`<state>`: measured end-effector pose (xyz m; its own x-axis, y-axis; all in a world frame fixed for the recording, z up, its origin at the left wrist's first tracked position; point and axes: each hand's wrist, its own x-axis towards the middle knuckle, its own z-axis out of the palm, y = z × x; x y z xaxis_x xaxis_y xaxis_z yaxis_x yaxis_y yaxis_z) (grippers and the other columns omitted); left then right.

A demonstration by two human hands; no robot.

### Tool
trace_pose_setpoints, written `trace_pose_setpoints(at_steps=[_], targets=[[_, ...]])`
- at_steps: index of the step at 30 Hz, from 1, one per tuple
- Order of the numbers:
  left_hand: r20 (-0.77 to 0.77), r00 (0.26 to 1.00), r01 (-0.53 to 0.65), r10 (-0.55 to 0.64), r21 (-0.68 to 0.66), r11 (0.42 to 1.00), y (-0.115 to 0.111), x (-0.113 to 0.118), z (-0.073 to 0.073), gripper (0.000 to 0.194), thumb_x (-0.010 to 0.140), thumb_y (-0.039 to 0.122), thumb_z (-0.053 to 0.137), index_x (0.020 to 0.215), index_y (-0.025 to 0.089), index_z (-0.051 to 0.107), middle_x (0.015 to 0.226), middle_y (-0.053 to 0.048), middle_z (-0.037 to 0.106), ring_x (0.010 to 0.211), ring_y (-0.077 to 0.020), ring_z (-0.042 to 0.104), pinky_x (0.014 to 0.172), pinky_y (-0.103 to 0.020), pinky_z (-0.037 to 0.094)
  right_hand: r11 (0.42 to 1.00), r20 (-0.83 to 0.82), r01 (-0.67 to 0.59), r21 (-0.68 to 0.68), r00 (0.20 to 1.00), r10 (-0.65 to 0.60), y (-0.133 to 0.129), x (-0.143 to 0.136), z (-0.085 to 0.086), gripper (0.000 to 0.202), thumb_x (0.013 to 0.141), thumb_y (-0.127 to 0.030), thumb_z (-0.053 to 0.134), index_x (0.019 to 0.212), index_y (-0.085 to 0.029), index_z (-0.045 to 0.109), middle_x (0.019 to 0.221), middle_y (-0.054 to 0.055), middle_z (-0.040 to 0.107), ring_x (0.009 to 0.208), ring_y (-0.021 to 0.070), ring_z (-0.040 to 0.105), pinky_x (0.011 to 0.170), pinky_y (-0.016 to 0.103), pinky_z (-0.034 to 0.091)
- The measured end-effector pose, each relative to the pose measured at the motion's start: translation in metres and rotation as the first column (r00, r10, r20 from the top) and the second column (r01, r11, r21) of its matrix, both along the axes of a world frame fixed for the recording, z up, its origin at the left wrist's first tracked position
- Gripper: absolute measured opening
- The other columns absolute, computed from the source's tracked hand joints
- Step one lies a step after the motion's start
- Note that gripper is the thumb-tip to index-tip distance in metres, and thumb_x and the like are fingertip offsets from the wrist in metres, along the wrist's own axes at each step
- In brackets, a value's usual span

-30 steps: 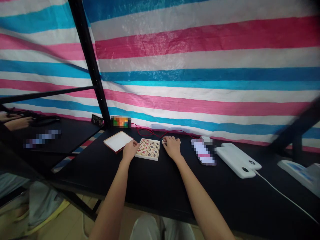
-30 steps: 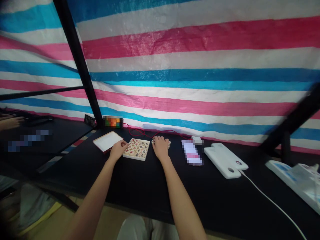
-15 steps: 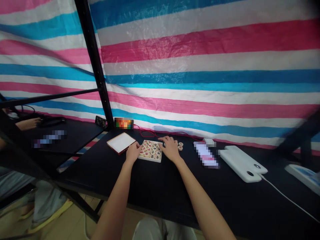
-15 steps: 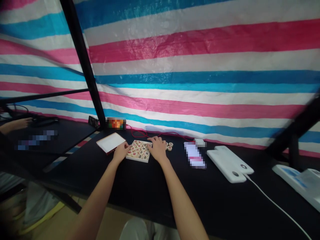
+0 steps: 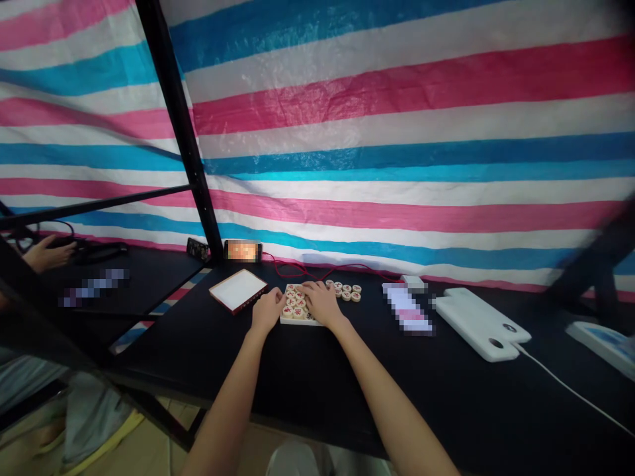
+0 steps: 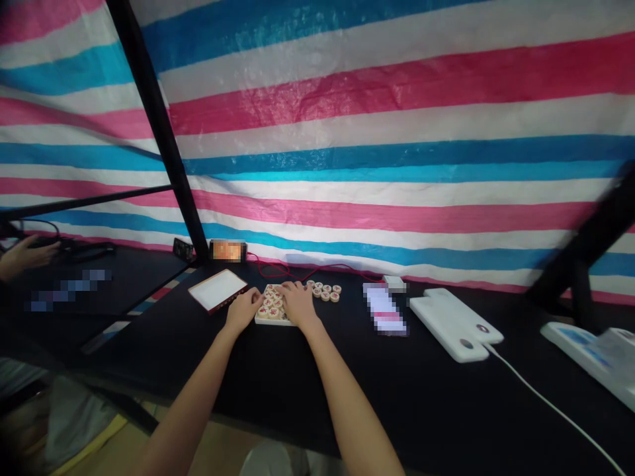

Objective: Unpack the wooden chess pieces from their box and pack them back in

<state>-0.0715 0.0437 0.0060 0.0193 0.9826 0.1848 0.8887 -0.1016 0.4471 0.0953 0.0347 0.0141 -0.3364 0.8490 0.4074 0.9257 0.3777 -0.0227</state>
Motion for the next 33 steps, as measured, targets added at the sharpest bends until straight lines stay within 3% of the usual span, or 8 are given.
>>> trace_pose_setpoints(at_steps=[3,8,16,20,24,30,33], targets=[[0.018,1.0,0.0,-0.001,0.004,1.0,0.001,-0.002,-0.002,0.028,0.078,0.045,0.04,0.073,0.023,0.057,0.07,0.001,0.062,0.067,-0.0133,0.055,0.052,-0.02,0.029,1.0,-0.008,0.007,0.018,1.0,-0.007,0.001,-0.001,0.0,0.029,0.083,-0.023,0.04,0.108,-0.032,0.051,0.11,0.001,0.053,0.095,0.0189,0.042,0.081,0.038,0.023],[0.04,0.993,-0.107,0.107,-0.017,0.994,0.002,-0.009,0.0,0.029,0.074,0.048,0.045,0.07,0.022,0.06,0.074,-0.001,0.063,0.069,-0.0148,0.056,0.053,-0.021,0.031,0.999,-0.02,0.032,0.037,0.999,-0.031,0.001,-0.003,0.003,0.018,0.084,-0.028,0.043,0.094,-0.025,0.057,0.097,0.004,0.058,0.092,0.0194,0.043,0.077,0.036,0.024],[0.074,0.987,-0.141,0.144,-0.043,0.989,0.002,-0.01,0.006,0.029,0.074,0.047,0.045,0.068,0.021,0.058,0.074,-0.001,0.064,0.071,-0.0156,0.056,0.054,-0.022,0.032,0.998,0.024,0.015,0.059,1.0,-0.017,0.001,-0.012,0.002,0.024,0.084,-0.025,0.041,0.105,-0.025,0.052,0.099,0.005,0.056,0.091,0.0197,0.042,0.074,0.035,0.023],[0.063,0.987,-0.142,0.145,-0.041,0.989,0.003,-0.01,0.003,0.029,0.075,0.046,0.044,0.069,0.021,0.057,0.074,-0.002,0.064,0.072,-0.0152,0.056,0.055,-0.022,0.033,0.998,0.028,0.041,0.042,0.999,-0.043,0.0,-0.01,0.005,0.023,0.084,-0.03,0.04,0.1,-0.025,0.056,0.099,0.007,0.053,0.091,0.0209,0.04,0.074,0.036,0.023],[0.064,0.988,-0.139,0.143,-0.062,0.988,0.004,-0.011,0.003,0.029,0.075,0.046,0.044,0.07,0.021,0.058,0.074,-0.002,0.064,0.07,-0.0155,0.056,0.055,-0.022,0.033,0.982,-0.076,0.153,0.111,0.986,-0.145,-0.003,0.007,0.013,0.024,0.082,-0.032,0.042,0.1,-0.022,0.055,0.098,0.008,0.052,0.09,0.0215,0.039,0.072,0.034,0.023],[0.062,0.989,-0.131,0.135,-0.056,0.99,0.005,-0.012,0.003,0.03,0.075,0.046,0.043,0.069,0.021,0.058,0.076,-0.002,0.065,0.071,-0.0158,0.056,0.056,-0.022,0.033,0.915,-0.324,0.355,0.192,0.903,-0.283,-0.005,0.059,0.015,0.026,0.083,-0.034,0.041,0.101,-0.022,0.055,0.1,0.006,0.052,0.09,0.0196,0.04,0.069,0.03,0.025],[0.053,0.99,-0.127,0.131,-0.065,0.99,0.005,-0.012,0.003,0.03,0.075,0.046,0.043,0.069,0.021,0.058,0.075,-0.002,0.065,0.072,-0.0156,0.056,0.057,-0.022,0.034,0.914,-0.364,0.366,0.173,0.886,-0.286,-0.006,0.075,0.011,0.029,0.082,-0.037,0.041,0.102,-0.022,0.056,0.099,0.006,0.053,0.089,0.019,0.041,0.067,0.028,0.026]])
